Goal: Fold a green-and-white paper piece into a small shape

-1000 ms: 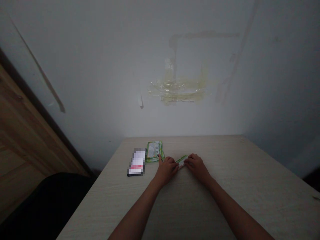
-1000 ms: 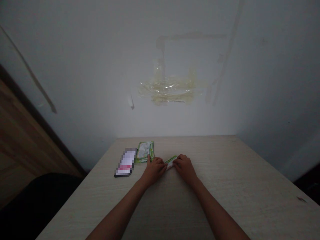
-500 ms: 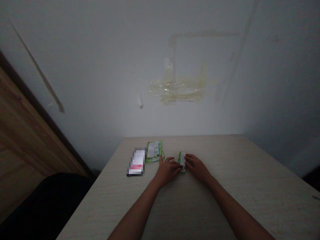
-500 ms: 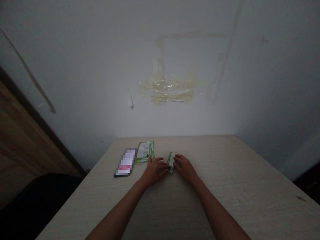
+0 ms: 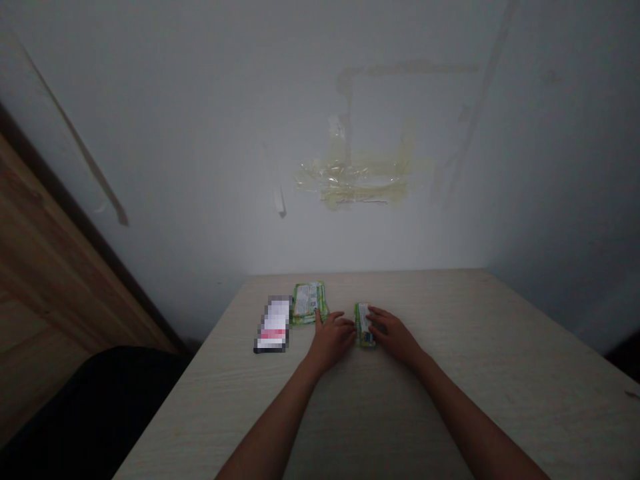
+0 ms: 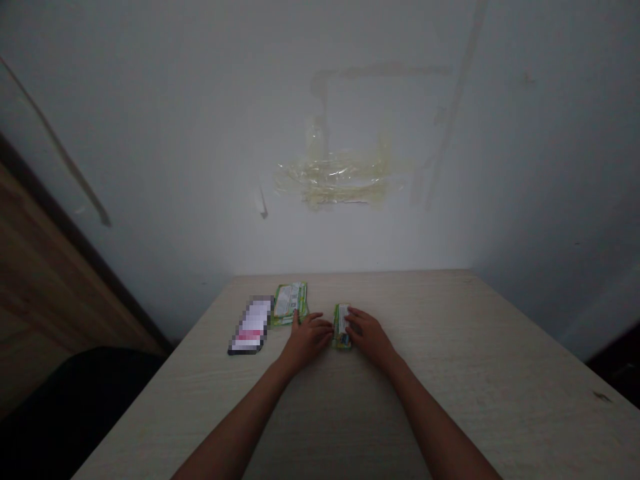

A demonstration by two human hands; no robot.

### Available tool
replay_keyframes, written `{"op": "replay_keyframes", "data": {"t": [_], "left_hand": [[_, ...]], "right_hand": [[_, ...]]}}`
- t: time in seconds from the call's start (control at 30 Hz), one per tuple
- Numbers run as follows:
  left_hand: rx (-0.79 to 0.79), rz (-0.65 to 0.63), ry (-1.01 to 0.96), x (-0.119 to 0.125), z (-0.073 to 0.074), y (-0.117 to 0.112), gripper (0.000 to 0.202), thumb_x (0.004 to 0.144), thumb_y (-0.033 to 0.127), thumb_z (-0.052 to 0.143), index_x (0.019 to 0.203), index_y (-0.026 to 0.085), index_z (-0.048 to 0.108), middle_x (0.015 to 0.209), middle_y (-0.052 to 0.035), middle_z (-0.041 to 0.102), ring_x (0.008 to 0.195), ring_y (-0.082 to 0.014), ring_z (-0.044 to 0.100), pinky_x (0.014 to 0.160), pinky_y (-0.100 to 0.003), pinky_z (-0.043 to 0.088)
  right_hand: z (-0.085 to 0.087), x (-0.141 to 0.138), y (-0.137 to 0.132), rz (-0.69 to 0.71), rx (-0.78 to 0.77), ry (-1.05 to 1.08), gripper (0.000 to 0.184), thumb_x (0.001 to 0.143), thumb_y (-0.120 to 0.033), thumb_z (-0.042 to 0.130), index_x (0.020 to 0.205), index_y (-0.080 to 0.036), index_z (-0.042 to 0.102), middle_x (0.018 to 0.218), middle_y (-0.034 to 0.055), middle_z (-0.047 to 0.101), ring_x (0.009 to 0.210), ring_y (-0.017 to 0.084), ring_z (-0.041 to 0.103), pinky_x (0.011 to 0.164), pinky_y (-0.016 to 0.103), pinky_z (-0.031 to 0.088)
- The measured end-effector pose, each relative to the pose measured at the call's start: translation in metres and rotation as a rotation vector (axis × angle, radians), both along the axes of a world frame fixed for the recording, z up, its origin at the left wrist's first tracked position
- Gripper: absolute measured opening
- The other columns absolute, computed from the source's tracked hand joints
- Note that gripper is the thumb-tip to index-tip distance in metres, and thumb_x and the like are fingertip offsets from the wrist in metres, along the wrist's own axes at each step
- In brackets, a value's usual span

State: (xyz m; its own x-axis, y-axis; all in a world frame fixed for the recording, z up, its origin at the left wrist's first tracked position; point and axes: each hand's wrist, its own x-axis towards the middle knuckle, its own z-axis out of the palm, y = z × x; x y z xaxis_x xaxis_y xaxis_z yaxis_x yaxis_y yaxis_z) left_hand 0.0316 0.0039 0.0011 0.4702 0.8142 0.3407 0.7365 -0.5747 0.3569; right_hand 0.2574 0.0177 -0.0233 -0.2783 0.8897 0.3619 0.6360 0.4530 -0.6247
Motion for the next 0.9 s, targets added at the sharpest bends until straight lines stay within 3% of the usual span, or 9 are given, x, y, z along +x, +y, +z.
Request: {"op": "replay_keyframes", "data": {"t": [0.5, 0.9], "left_hand": [[0.003, 0.018, 0.031, -0.0016, -0.0034, 0.0022, 0.022, 0.092, 0.037, 0.051, 0.102, 0.038, 0.070, 0.115, 0.0041, 0.070, 0.129, -0.0254, 0.043, 0.110, -0.068, -0.009], [-0.026, 0.028, 0.027, -0.0014, -0.0035, 0.0037, 0.022, 0.092, 0.039, 0.052, 0.103, 0.039, 0.071, 0.116, 0.0036, 0.070, 0.131, -0.0262, 0.042, 0.110, -0.068, -0.011]], "right_hand": [[0.0024, -0.0047, -0.0016, -0.004, 0.097, -0.148, 0.037, 0.091, -0.038, 0.051, 0.120, -0.021, 0.066, 0.134, 0.0097, 0.058, 0.122, 0.023, 0.055, 0.109, 0.041, 0.040], [-0.0045, -0.0015, 0.0038, 0.012, 0.124, -0.226, 0.037, 0.094, -0.035, 0.046, 0.125, -0.025, 0.062, 0.136, 0.0079, 0.056, 0.126, 0.023, 0.051, 0.109, 0.044, 0.039]]}}
